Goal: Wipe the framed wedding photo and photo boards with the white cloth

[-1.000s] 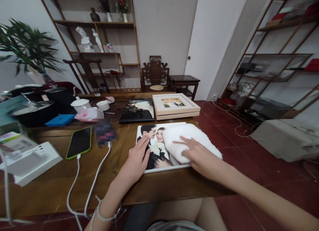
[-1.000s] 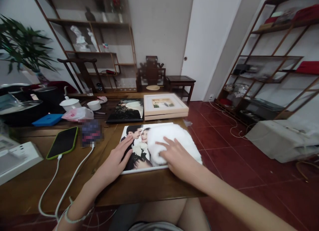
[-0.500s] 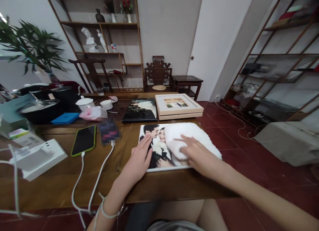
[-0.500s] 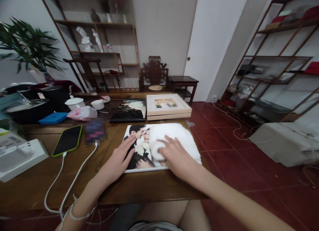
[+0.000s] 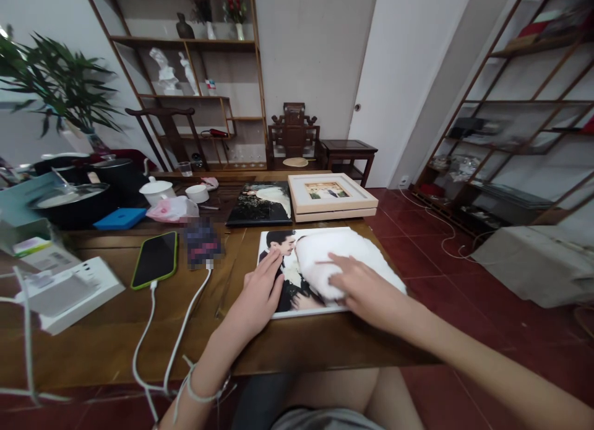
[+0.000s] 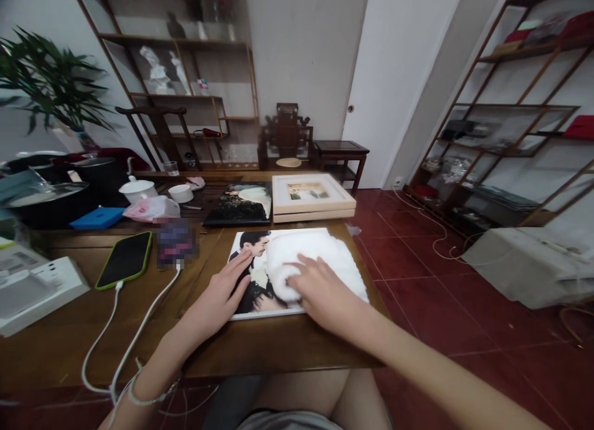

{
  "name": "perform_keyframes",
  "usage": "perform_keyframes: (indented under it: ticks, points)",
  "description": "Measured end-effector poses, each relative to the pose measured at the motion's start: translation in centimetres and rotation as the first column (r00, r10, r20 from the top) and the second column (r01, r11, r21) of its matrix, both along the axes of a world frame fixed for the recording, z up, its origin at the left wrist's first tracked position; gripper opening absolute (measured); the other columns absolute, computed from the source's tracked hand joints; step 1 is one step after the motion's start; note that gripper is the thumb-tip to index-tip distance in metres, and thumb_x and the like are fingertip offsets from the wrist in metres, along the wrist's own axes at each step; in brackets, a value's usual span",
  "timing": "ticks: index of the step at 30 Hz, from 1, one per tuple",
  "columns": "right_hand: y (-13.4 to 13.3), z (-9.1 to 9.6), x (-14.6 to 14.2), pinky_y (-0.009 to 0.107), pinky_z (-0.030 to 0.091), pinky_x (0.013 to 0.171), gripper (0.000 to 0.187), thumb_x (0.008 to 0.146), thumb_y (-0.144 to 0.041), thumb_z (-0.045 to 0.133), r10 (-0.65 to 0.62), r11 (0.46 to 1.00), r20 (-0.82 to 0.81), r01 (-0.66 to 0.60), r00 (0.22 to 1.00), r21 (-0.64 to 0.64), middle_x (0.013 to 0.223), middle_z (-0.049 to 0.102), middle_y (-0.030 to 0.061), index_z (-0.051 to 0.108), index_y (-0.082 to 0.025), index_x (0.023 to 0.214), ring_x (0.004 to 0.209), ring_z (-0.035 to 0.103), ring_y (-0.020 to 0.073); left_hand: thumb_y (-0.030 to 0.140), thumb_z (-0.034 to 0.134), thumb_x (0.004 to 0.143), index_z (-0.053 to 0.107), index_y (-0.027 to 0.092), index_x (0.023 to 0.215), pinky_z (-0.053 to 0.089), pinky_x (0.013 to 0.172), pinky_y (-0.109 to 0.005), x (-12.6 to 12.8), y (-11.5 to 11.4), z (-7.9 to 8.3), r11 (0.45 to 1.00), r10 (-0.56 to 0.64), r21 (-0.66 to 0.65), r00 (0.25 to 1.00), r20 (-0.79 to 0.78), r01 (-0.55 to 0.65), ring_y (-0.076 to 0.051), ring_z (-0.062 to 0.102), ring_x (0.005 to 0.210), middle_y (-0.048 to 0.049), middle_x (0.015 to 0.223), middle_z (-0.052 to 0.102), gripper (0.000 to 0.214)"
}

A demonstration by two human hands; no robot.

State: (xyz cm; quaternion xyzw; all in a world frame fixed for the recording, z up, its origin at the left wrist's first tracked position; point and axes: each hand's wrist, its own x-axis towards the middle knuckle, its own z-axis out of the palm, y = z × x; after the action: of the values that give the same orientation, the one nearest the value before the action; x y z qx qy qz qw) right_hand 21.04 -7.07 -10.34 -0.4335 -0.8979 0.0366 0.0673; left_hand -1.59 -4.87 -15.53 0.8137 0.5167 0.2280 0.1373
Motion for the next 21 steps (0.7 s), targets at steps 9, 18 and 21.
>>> perform_keyframes:
  ticks: [9,18,21]
  points:
    - [6.1,-0.3,-2.6,0.047,0.036,0.090,0.028,0.071,0.001,0.045,-0.093,0.993,0.027,0.091,0.995,0.079,0.111,0.058,0.0178,0.062,-0.012,0.089,0.114,0.045,0.0307,0.025,0.029,0.093,0.034,0.013,0.136,0.029,0.106,-0.047,0.0,-0.2,0.3,0.999,0.019,-0.043,1.000,-0.014,-0.019,-0.022,0.026,0.136,-0.0150,0.147,0.031,0.045]
    - [-5.8,-2.7,-0.8,0.064,0.020,0.101,0.023,0.073,-0.009,0.054,0.083,0.996,0.011,-0.082,0.997,-0.027,0.143,0.038,0.0056,0.069,-0.022,0.083,0.133,0.022,0.0383,0.027,0.029,0.093,0.035,0.015,0.136,0.029,0.106,-0.047,0.0,0.0,0.0,1.000,0.008,-0.024,1.000,-0.008,-0.008,-0.023,0.025,0.136,-0.0138,0.146,0.032,0.046]
    - [-6.5,-2.5,-0.6,0.064,0.022,0.101,0.019,0.072,-0.010,0.055,0.115,0.992,0.016,-0.114,0.993,-0.051,0.142,0.039,0.0055,0.070,-0.021,0.078,0.132,0.023,0.0389,0.026,0.029,0.093,0.035,0.015,0.137,0.030,0.106,-0.046,-0.1,0.1,-0.1,1.000,-0.009,-0.001,1.000,0.004,0.009,-0.023,0.026,0.136,-0.0136,0.146,0.033,0.046]
